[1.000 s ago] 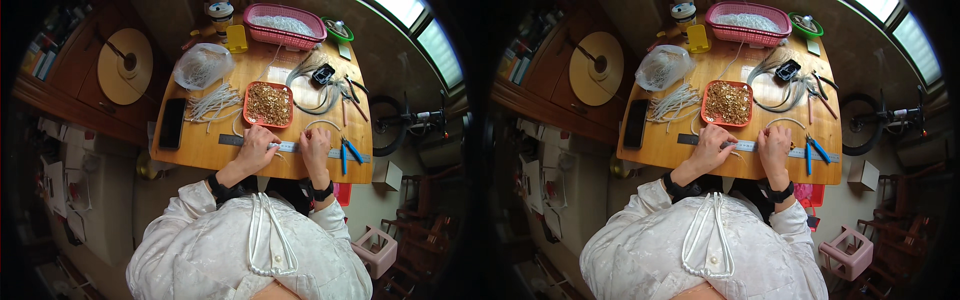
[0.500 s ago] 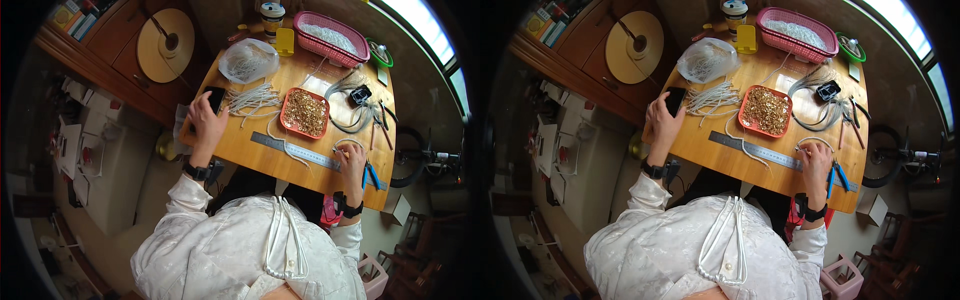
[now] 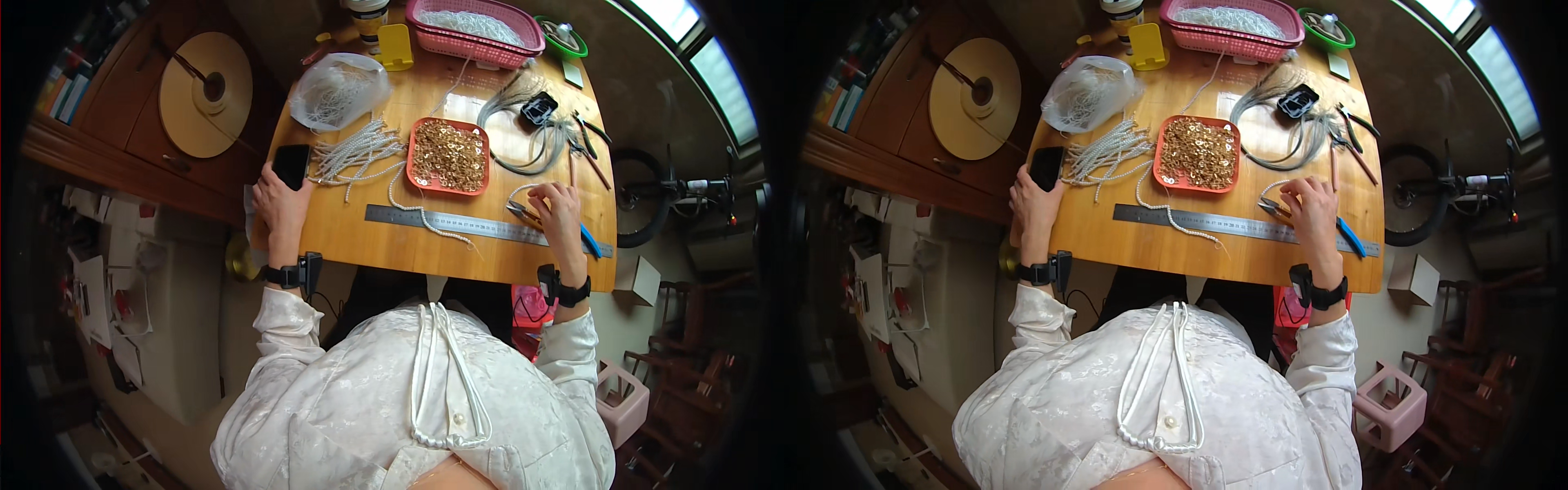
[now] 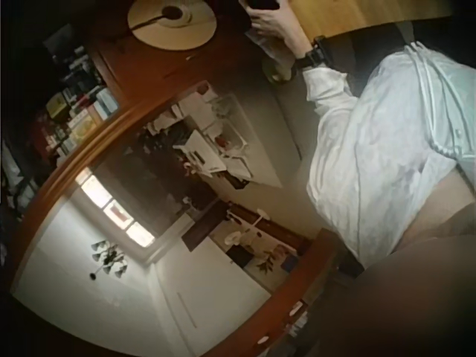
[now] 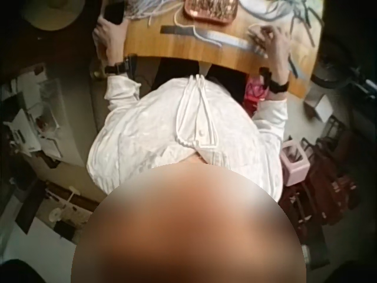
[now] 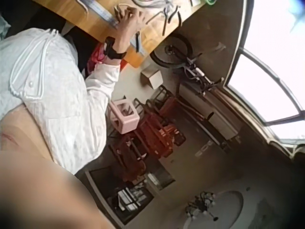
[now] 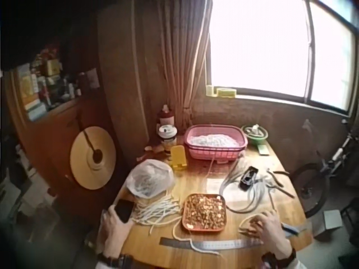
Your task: Measuring and cutting lengths of decorative shoe trim using a ruler and scissors.
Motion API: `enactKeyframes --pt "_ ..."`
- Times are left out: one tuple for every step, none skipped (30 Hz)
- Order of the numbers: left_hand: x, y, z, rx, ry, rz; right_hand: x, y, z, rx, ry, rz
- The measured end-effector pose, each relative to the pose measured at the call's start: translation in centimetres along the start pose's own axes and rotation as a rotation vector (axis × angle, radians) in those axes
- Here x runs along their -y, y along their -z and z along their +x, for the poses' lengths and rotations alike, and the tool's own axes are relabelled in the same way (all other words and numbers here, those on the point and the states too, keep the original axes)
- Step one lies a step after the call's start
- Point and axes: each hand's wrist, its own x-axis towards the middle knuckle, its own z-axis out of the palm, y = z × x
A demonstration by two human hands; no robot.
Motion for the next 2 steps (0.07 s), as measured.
enactKeyframes --pt "-0.19 0.23 0.11 0.042 0.012 0.017 -0.23 -0.07 0.01 0.010 0.006 -0.010" --pt "-0.44 0.43 0.37 0.083 0.025 0.035 -0.46 -0.14 -0.04 0.019 0.013 -0.019"
